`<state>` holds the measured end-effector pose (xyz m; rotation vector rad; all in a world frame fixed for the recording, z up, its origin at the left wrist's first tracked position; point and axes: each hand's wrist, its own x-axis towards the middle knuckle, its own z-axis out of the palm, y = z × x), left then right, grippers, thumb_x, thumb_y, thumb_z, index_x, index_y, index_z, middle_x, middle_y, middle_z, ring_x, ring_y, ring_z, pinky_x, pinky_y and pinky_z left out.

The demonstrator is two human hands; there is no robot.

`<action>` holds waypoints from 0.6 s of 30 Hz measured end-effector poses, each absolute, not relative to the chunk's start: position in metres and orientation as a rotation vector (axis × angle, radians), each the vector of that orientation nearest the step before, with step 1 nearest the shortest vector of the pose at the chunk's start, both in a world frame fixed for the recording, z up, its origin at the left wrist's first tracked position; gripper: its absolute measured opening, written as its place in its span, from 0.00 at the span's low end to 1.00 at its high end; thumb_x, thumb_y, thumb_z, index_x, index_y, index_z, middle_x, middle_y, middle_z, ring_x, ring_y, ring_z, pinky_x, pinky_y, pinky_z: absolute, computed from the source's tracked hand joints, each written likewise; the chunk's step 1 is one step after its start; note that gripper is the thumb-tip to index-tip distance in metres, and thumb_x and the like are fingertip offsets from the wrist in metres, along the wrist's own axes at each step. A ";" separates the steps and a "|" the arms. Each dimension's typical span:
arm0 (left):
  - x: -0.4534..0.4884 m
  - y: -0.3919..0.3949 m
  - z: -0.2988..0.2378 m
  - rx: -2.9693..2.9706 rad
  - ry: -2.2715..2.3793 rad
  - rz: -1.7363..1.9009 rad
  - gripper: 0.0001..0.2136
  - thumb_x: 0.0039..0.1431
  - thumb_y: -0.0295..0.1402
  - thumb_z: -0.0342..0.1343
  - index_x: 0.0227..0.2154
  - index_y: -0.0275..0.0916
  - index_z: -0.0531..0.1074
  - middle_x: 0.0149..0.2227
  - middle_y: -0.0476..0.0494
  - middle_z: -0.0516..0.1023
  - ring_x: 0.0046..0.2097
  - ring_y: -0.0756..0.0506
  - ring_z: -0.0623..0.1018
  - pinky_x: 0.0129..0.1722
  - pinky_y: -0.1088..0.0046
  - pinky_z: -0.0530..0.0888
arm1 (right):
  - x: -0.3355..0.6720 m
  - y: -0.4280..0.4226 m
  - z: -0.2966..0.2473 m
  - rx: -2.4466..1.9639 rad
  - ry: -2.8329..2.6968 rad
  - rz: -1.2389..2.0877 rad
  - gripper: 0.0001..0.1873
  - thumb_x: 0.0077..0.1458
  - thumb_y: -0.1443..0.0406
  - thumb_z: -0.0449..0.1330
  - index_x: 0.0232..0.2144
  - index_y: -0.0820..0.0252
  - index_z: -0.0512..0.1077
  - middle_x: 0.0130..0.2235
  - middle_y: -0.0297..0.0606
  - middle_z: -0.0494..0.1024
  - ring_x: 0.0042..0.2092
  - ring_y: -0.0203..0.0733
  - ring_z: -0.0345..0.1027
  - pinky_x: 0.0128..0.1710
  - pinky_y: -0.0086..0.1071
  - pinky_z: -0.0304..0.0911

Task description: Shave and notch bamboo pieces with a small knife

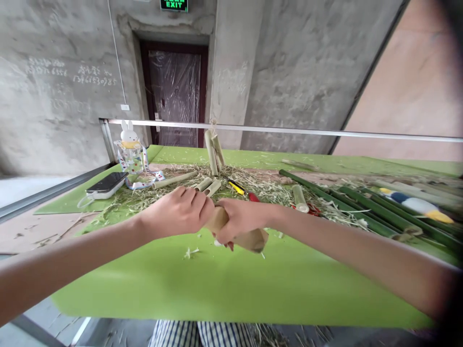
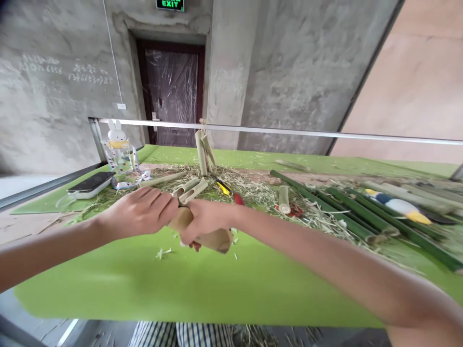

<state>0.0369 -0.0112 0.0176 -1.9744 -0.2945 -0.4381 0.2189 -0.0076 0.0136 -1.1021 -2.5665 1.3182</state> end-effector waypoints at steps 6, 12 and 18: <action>0.032 -0.005 0.017 -2.105 -0.348 -0.388 0.10 0.57 0.24 0.44 0.29 0.36 0.70 0.24 0.46 0.73 0.23 0.52 0.70 0.20 0.77 0.62 | 0.214 -0.012 0.003 -1.260 -2.504 0.941 0.07 0.43 0.67 0.59 0.27 0.64 0.65 0.26 0.37 0.71 0.25 0.37 0.65 0.23 0.29 0.61; 0.042 0.011 0.028 -2.189 -0.922 -0.252 0.14 0.50 0.20 0.47 0.41 0.28 0.67 0.29 0.37 0.73 0.32 0.44 0.74 0.29 0.67 0.71 | 0.198 0.016 0.000 -1.250 -2.284 -0.088 0.10 0.45 0.75 0.55 0.33 0.65 0.66 0.26 0.39 0.68 0.25 0.39 0.64 0.22 0.31 0.58; 0.044 0.015 0.048 -2.311 -1.035 -1.050 0.35 0.53 0.36 0.51 0.60 0.33 0.41 0.57 0.27 0.54 0.55 0.34 0.62 0.49 0.54 0.65 | 0.202 0.052 0.027 -1.021 -1.468 0.918 0.10 0.45 0.68 0.60 0.32 0.59 0.63 0.28 0.38 0.68 0.27 0.39 0.65 0.24 0.36 0.67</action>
